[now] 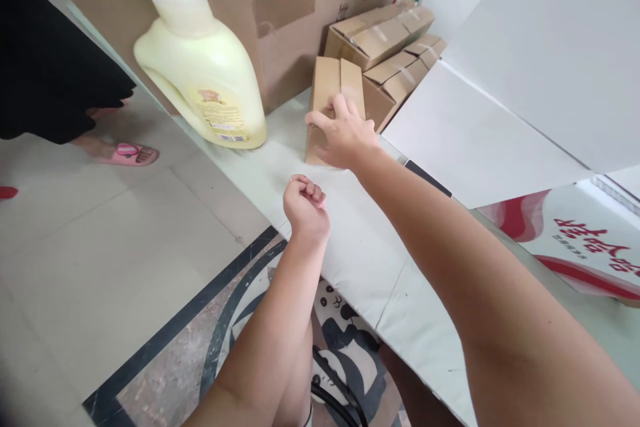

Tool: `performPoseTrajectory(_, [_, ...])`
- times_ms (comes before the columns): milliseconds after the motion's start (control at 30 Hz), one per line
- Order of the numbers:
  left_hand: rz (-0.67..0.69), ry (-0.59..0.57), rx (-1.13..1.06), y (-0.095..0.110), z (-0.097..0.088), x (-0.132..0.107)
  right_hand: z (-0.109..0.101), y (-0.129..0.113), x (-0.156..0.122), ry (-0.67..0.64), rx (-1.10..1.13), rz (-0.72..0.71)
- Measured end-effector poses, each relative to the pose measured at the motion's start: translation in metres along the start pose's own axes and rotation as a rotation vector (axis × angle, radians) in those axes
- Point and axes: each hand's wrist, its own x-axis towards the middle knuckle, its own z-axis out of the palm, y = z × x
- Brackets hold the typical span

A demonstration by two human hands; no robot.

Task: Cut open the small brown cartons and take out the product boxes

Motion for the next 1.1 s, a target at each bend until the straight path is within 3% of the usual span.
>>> performPoseTrajectory(133, [0.304,0.016,0.103,0.0,-0.001,-0.008,-0.035,-0.016,-0.075,-0.081,-0.045,0.021])
performPoseTrajectory(233, [0.573,0.008,0.215,-0.002,-0.005,-0.012,-0.065,-0.016,-0.162,-0.077,-0.009,-0.09])
performPoseTrajectory(333, [0.584,-0.189,0.422,-0.007,-0.005,-0.016,-0.096,-0.007,-0.261,-0.038,-0.014,-0.129])
performPoseTrajectory(433, [0.412,-0.607,0.704,-0.021,0.0,-0.021,-0.116,-0.009,-0.35,0.046,-0.056,0.07])
performPoseTrajectory(533, [0.27,-1.0,0.918,-0.042,0.006,-0.032,-0.114,-0.027,-0.419,0.243,-0.046,0.378])
performPoseTrajectory(600, [0.244,-1.133,1.0,-0.057,0.01,-0.04,-0.103,-0.042,-0.457,0.36,-0.087,0.608])
performPoseTrajectory(700, [0.253,-1.2,1.041,-0.079,0.013,-0.049,-0.086,-0.06,-0.511,0.404,-0.18,0.979])
performPoseTrajectory(800, [0.23,-1.261,1.021,-0.096,0.016,-0.053,-0.077,-0.072,-0.559,0.338,-0.227,1.244])
performPoseTrajectory(900, [0.164,-1.266,0.996,-0.111,0.022,-0.055,-0.077,-0.073,-0.587,0.281,-0.235,1.349])
performPoseTrajectory(1000, [0.065,-1.254,0.987,-0.125,0.029,-0.058,-0.081,-0.059,-0.589,0.234,-0.199,1.367])
performPoseTrajectory(1100, [-0.004,-1.247,0.989,-0.137,0.034,-0.062,-0.081,-0.04,-0.575,0.182,-0.183,1.37])
